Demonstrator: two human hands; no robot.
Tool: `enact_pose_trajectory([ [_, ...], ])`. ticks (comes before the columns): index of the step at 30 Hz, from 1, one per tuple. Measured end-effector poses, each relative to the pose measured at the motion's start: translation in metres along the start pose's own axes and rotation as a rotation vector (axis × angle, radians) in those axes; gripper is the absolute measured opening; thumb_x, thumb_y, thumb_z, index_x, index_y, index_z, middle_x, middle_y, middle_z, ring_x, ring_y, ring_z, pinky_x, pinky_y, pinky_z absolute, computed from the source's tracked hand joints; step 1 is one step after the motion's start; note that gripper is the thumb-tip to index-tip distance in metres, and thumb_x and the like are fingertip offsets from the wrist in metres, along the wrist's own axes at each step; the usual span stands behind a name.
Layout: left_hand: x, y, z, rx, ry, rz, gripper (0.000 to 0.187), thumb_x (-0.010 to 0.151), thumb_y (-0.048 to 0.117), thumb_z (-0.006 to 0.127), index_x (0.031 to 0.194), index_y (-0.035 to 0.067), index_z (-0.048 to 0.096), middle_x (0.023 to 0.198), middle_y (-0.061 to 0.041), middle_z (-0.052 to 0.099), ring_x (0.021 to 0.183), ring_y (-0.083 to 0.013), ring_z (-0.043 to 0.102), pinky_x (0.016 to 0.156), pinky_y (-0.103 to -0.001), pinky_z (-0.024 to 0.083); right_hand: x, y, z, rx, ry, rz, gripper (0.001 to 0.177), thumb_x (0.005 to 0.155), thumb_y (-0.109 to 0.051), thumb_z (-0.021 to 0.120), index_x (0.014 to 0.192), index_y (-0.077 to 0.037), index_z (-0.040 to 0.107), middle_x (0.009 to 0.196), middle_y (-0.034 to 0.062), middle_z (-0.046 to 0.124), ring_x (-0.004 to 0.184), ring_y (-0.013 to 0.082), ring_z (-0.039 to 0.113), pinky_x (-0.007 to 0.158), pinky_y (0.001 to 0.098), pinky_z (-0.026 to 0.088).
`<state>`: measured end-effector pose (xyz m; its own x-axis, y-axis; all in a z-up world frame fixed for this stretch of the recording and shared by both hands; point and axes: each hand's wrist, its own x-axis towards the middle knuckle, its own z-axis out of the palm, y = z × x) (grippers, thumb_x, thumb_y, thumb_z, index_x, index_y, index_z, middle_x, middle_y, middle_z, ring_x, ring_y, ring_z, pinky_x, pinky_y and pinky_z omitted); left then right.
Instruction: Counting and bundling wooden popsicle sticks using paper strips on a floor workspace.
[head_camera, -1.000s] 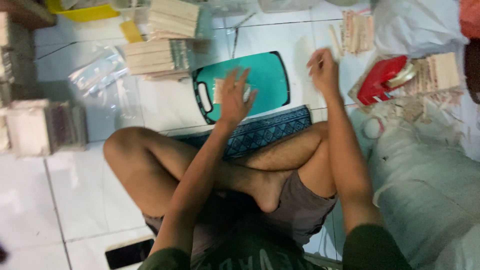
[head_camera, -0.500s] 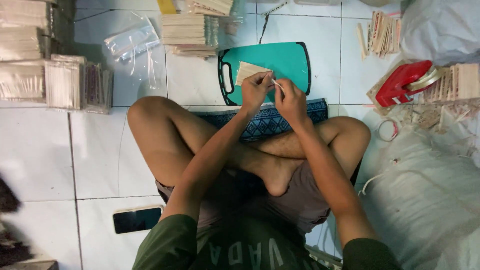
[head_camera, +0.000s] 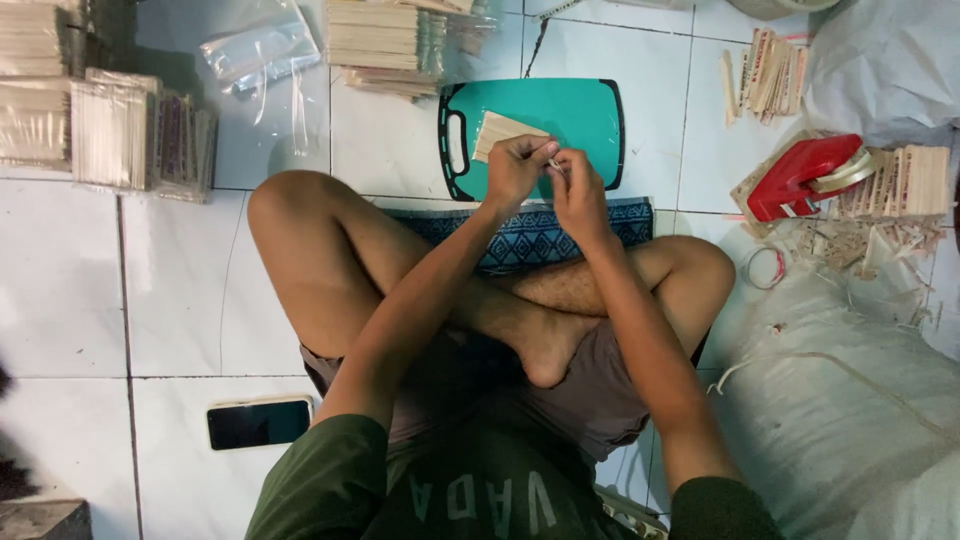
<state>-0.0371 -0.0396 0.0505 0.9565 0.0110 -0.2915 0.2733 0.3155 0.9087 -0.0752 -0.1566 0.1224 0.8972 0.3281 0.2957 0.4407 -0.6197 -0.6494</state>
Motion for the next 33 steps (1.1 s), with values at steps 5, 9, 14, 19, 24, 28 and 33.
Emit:
enact_pose_trajectory([
  [5, 0.007, 0.017, -0.018, 0.616, 0.019, 0.47, 0.033, 0.105, 0.02, 0.066, 0.132, 0.002, 0.066, 0.121, -0.023, 0.072, 0.117, -0.041, 0.069, 0.101, -0.054, 0.058, -0.017, 0.072, 0.001, 0.001, 0.034, 0.293, 0.006, 0.105, 0.001, 0.061, 0.109, -0.002, 0.064, 0.086, 0.02, 0.07, 0.065, 0.0375, 0.069, 0.054, 0.0401, 0.053],
  [9, 0.033, -0.03, -0.031, 1.065, 0.151, 0.652, 0.052, 0.093, 0.022, 0.077, 0.138, 0.006, 0.056, 0.149, -0.018, 0.048, 0.141, -0.0453, 0.046, 0.113, -0.052, 0.044, -0.024, 0.091, 0.0, -0.139, 0.004, 0.274, 0.007, 0.084, -0.003, 0.077, 0.091, -0.004, 0.076, 0.084, 0.0098, 0.066, 0.072, 0.0253, 0.06, 0.068, 0.0365, 0.052],
  [14, 0.03, -0.053, -0.038, 1.39, 0.043, 0.39, 0.071, 0.105, 0.04, 0.065, 0.164, 0.017, 0.034, 0.173, -0.012, 0.002, 0.159, -0.0425, 0.001, 0.121, -0.077, 0.007, -0.01, 0.079, 0.013, 0.068, -0.039, 0.353, 0.009, 0.089, -0.003, 0.079, 0.098, -0.003, 0.079, 0.09, 0.0074, 0.069, 0.072, 0.0156, 0.061, 0.062, 0.0256, 0.051],
  [19, 0.043, -0.052, -0.043, 1.353, 0.022, 0.371, 0.062, 0.1, 0.042, 0.066, 0.155, 0.022, 0.044, 0.172, -0.007, 0.004, 0.159, -0.0412, 0.003, 0.115, -0.084, 0.004, -0.001, 0.072, 0.01, 0.148, -0.064, 0.343, 0.009, 0.09, -0.002, 0.081, 0.098, 0.001, 0.078, 0.087, 0.0069, 0.064, 0.056, 0.0102, 0.054, 0.048, 0.0215, 0.045],
  [24, 0.045, -0.052, -0.044, 1.325, 0.015, 0.366, 0.06, 0.094, 0.041, 0.073, 0.148, 0.028, 0.048, 0.171, -0.002, 0.008, 0.158, -0.0394, 0.003, 0.117, -0.083, 0.005, 0.0, 0.067, 0.009, 0.115, -0.063, 0.241, 0.009, 0.091, 0.002, 0.081, 0.1, 0.002, 0.078, 0.086, 0.0064, 0.061, 0.056, 0.0089, 0.045, 0.049, 0.0213, 0.039],
  [28, 0.044, -0.052, -0.044, 1.29, 0.016, 0.352, 0.054, 0.093, 0.041, 0.078, 0.14, 0.033, 0.054, 0.17, 0.001, 0.009, 0.158, -0.0393, 0.003, 0.116, -0.084, 0.001, 0.001, 0.057, 0.007, 0.091, -0.052, 0.166, 0.007, 0.092, 0.002, 0.078, 0.099, 0.004, 0.077, 0.085, 0.0074, 0.065, 0.055, 0.0113, 0.047, 0.05, 0.0247, 0.039],
  [33, 0.041, -0.038, -0.041, 1.246, 0.013, 0.334, 0.059, 0.087, 0.034, 0.086, 0.138, 0.028, 0.058, 0.17, -0.001, 0.013, 0.157, -0.0402, 0.002, 0.115, -0.085, 0.003, 0.004, 0.052, 0.009, -0.008, -0.024, 0.094, 0.005, 0.09, 0.001, 0.074, 0.095, 0.002, 0.074, 0.086, 0.0095, 0.066, 0.064, 0.0211, 0.057, 0.058, 0.0333, 0.047],
])
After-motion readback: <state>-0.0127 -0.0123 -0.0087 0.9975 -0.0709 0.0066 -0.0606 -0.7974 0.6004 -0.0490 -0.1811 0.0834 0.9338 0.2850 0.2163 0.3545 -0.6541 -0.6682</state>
